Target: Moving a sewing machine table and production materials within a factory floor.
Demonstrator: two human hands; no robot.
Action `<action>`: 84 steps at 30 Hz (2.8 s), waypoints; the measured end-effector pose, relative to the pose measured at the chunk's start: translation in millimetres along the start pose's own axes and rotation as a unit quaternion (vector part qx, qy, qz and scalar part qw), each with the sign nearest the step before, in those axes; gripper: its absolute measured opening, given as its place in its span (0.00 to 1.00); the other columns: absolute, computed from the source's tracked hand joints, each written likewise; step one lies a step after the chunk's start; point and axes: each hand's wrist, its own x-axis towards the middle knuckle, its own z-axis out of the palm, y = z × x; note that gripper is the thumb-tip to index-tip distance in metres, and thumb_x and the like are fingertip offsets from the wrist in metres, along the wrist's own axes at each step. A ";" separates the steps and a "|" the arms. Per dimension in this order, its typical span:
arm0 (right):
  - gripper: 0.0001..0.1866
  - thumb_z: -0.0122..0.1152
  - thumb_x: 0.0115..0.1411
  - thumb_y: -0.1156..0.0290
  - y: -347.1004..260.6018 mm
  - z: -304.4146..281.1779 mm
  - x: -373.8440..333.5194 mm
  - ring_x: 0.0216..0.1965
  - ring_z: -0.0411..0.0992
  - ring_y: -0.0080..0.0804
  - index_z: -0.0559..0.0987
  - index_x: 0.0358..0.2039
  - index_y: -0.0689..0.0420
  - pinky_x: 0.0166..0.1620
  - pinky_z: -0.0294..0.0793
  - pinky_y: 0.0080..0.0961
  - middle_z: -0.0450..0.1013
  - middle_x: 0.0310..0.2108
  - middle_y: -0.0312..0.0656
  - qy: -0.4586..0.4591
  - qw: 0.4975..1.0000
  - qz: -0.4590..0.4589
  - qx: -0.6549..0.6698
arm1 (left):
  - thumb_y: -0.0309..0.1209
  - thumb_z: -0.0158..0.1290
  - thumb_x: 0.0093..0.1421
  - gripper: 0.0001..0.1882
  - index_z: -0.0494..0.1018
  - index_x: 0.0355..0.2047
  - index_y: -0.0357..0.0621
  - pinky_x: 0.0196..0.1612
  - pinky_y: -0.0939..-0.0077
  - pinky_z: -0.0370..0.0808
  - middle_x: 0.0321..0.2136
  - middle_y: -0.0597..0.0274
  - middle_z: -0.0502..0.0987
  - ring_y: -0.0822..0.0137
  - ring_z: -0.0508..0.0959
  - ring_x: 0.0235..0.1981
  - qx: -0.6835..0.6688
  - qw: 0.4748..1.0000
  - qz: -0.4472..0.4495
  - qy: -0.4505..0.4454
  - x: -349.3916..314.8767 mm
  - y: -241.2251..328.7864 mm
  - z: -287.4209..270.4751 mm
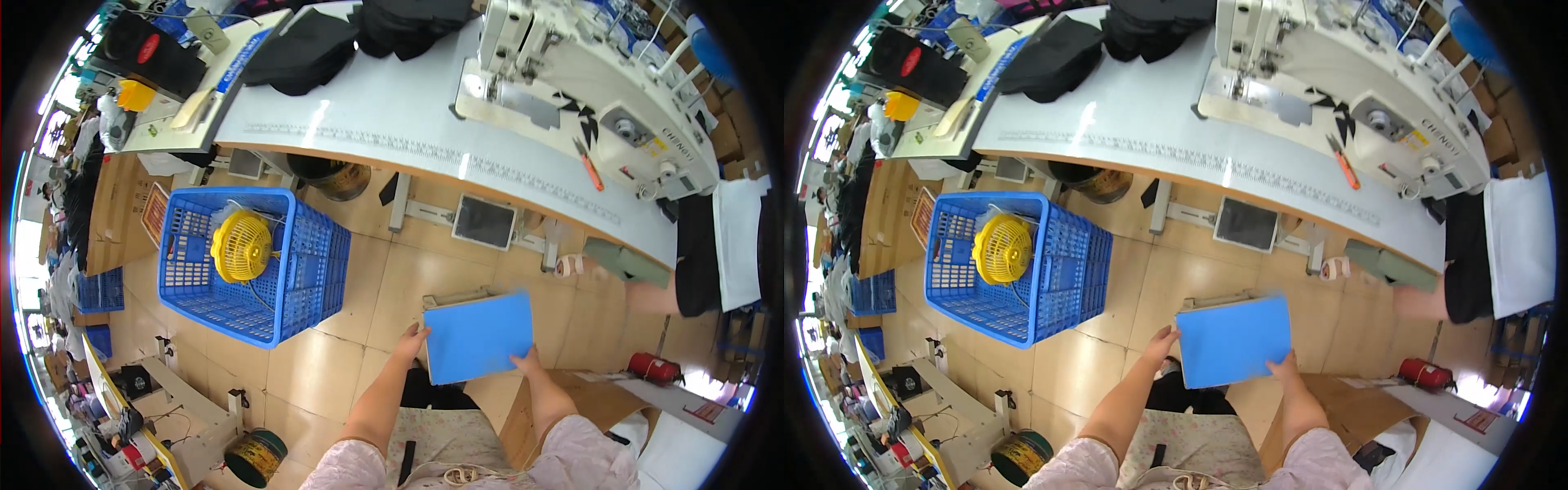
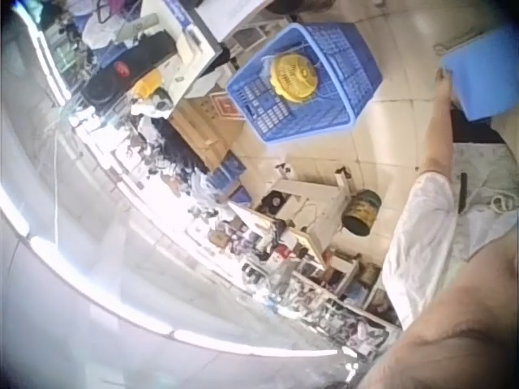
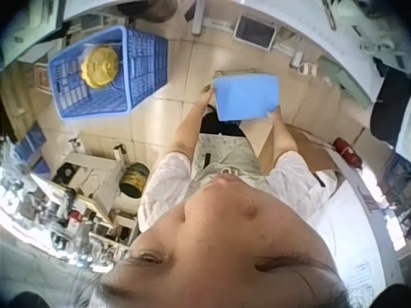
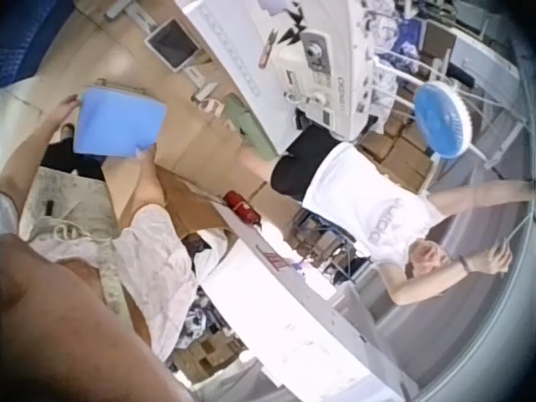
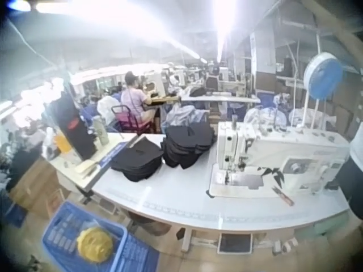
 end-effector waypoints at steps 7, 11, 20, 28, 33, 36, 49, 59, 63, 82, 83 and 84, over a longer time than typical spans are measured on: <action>0.44 0.63 0.44 0.54 -44.3 -5.2 -42.6 0.53 0.59 0.42 0.56 0.56 0.63 0.50 0.64 0.30 0.55 0.56 0.50 -0.278 0.947 0.157 -0.025 | 0.52 0.48 0.53 0.33 0.57 0.52 0.44 0.51 0.58 0.59 0.50 0.58 0.62 0.59 0.60 0.54 -0.215 0.945 0.228 0.094 -14.4 253.4 -154.4; 0.34 0.58 0.50 0.58 -167.1 -21.3 -47.2 0.45 0.64 0.34 0.59 0.55 0.53 0.42 0.68 0.35 0.62 0.49 0.41 -0.100 0.856 0.086 0.500 | 0.60 0.50 0.46 0.52 0.37 0.61 0.47 0.56 0.50 0.50 0.61 0.53 0.40 0.53 0.46 0.61 -0.366 0.885 0.249 0.142 7.2 401.7 -281.2; 0.34 0.59 0.51 0.53 -488.5 -117.2 -19.3 0.51 0.58 0.39 0.57 0.54 0.50 0.54 0.56 0.42 0.58 0.51 0.42 0.004 0.608 0.027 0.793 | 0.57 0.49 0.49 0.35 0.61 0.51 0.49 0.48 0.51 0.64 0.48 0.57 0.65 0.55 0.65 0.48 -0.447 0.884 0.108 0.085 69.3 465.1 -301.7; 0.27 0.62 0.50 0.59 -531.0 -96.7 -4.5 0.46 0.65 0.35 0.64 0.49 0.49 0.49 0.66 0.39 0.65 0.44 0.38 0.087 0.536 0.017 0.839 | 0.55 0.49 0.50 0.32 0.65 0.47 0.44 0.41 0.63 0.68 0.40 0.57 0.70 0.59 0.70 0.39 -0.255 0.926 0.120 0.253 75.7 476.0 -338.5; 0.26 0.61 0.51 0.60 -526.3 -94.1 -4.1 0.46 0.65 0.34 0.64 0.49 0.50 0.49 0.66 0.40 0.66 0.45 0.38 0.088 0.545 0.016 0.833 | 0.47 0.55 0.50 0.22 0.70 0.37 0.45 0.19 0.80 0.58 0.28 0.67 0.74 0.73 0.70 0.22 -0.299 0.911 0.133 0.252 68.2 481.1 -353.7; 0.25 0.60 0.52 0.60 -531.5 -93.4 -4.9 0.45 0.66 0.35 0.64 0.48 0.51 0.50 0.65 0.39 0.67 0.44 0.38 0.092 0.556 0.016 0.826 | 0.49 0.55 0.49 0.20 0.71 0.37 0.50 0.18 0.82 0.52 0.27 0.71 0.75 0.77 0.70 0.21 -0.329 0.912 0.136 0.203 74.8 476.4 -374.2; 0.23 0.59 0.53 0.59 -518.3 -87.1 -1.5 0.42 0.68 0.34 0.66 0.46 0.52 0.47 0.67 0.41 0.68 0.42 0.38 0.125 0.570 0.025 0.812 | 0.46 0.51 0.54 0.18 0.71 0.35 0.46 0.16 0.85 0.55 0.26 0.69 0.75 0.79 0.68 0.18 -0.338 0.905 0.194 0.171 64.4 455.6 -370.2; 0.27 0.60 0.52 0.60 -519.8 -96.1 -2.5 0.41 0.69 0.35 0.61 0.50 0.49 0.44 0.69 0.41 0.68 0.42 0.39 0.138 0.581 0.026 0.802 | 0.44 0.49 0.57 0.23 0.66 0.46 0.39 0.41 0.75 0.70 0.41 0.59 0.72 0.64 0.73 0.39 -0.328 0.908 0.240 0.104 77.2 446.5 -376.2; 0.29 0.61 0.51 0.59 -525.9 -99.5 -13.4 0.34 0.71 0.34 0.60 0.51 0.49 0.34 0.72 0.35 0.69 0.40 0.40 0.136 0.579 0.013 0.804 | 0.45 0.48 0.57 0.24 0.67 0.45 0.38 0.40 0.76 0.70 0.39 0.60 0.73 0.66 0.73 0.38 -0.321 0.908 0.247 0.110 64.9 447.8 -371.7; 0.23 0.59 0.52 0.58 -505.1 -95.9 -4.9 0.36 0.71 0.36 0.66 0.45 0.54 0.39 0.72 0.37 0.69 0.39 0.41 0.104 0.629 0.029 0.770 | 0.48 0.46 0.57 0.23 0.68 0.42 0.41 0.28 0.82 0.67 0.34 0.63 0.74 0.71 0.72 0.31 -0.285 0.917 0.265 0.091 45.0 451.8 -345.8; 0.23 0.59 0.52 0.58 -497.3 -98.3 -8.7 0.36 0.71 0.36 0.66 0.45 0.54 0.39 0.72 0.37 0.69 0.39 0.41 0.111 0.625 0.027 0.772 | 0.47 0.47 0.57 0.22 0.68 0.41 0.41 0.27 0.82 0.68 0.33 0.62 0.74 0.71 0.73 0.31 -0.292 0.913 0.275 0.079 44.4 449.5 -344.1; 0.24 0.59 0.52 0.57 -492.6 -101.2 -15.1 0.36 0.71 0.36 0.67 0.44 0.55 0.38 0.72 0.35 0.69 0.40 0.42 0.060 0.648 0.040 0.758 | 0.47 0.47 0.57 0.22 0.67 0.41 0.40 0.27 0.81 0.69 0.33 0.61 0.74 0.71 0.73 0.30 -0.300 0.908 0.285 0.071 43.5 444.9 -348.7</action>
